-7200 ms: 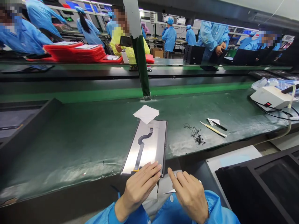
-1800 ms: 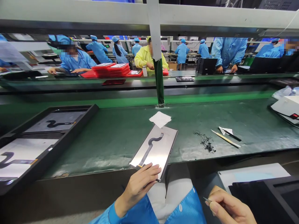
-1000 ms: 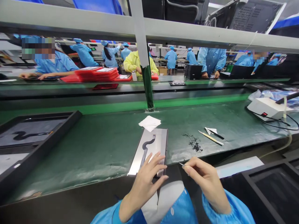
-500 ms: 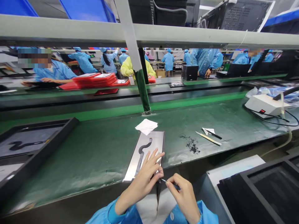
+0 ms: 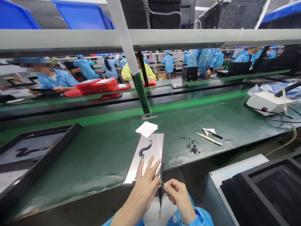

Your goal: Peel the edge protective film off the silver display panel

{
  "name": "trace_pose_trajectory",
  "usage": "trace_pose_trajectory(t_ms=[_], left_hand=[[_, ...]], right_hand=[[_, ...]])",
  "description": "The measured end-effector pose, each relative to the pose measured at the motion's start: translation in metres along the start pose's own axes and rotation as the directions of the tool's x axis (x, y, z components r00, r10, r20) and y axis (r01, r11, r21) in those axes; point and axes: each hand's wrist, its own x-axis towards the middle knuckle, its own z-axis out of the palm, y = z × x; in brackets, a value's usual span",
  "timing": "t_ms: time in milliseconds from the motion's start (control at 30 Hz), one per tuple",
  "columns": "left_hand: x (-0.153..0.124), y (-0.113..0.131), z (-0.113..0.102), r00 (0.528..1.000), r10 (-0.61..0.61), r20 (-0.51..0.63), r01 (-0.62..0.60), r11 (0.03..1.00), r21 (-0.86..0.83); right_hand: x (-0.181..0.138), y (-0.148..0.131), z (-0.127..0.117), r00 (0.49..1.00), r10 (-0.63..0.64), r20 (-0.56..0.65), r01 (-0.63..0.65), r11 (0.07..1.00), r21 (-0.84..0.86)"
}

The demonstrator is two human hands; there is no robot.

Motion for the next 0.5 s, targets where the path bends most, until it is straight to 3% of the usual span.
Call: trace_pose_trajectory(t_ms=[100,233,367,500], left_hand=[[0.017,-0.001,-0.002,0.994,0.092,0.067,-0.09,0.996,-0.023],[0.035,-0.015,-0.007,0.986,0.034,0.163,-0.01,0.989,-0.145],[0.021,-0.017,-0.011,0.978,-0.059,0.2,0.085,0.988,-0.126],[0.002,-0.002,-0.009,0.993,-0.033,0.115,0.034,0.999,-0.015]], right_hand=[[-0.005,-0.005,-0.001,1.0,-0.02,-0.019,0.02,1.0,-0.005],[-0.008,-0.014,-0.006,0.999,-0.048,-0.024,0.048,0.999,-0.022],[-0.006,-0.01,-0.006,0.999,-0.024,-0.021,0.024,1.0,0.009],[-0.006,-0.004,0.0,1.0,0.012,-0.014,-0.011,0.999,0.034]])
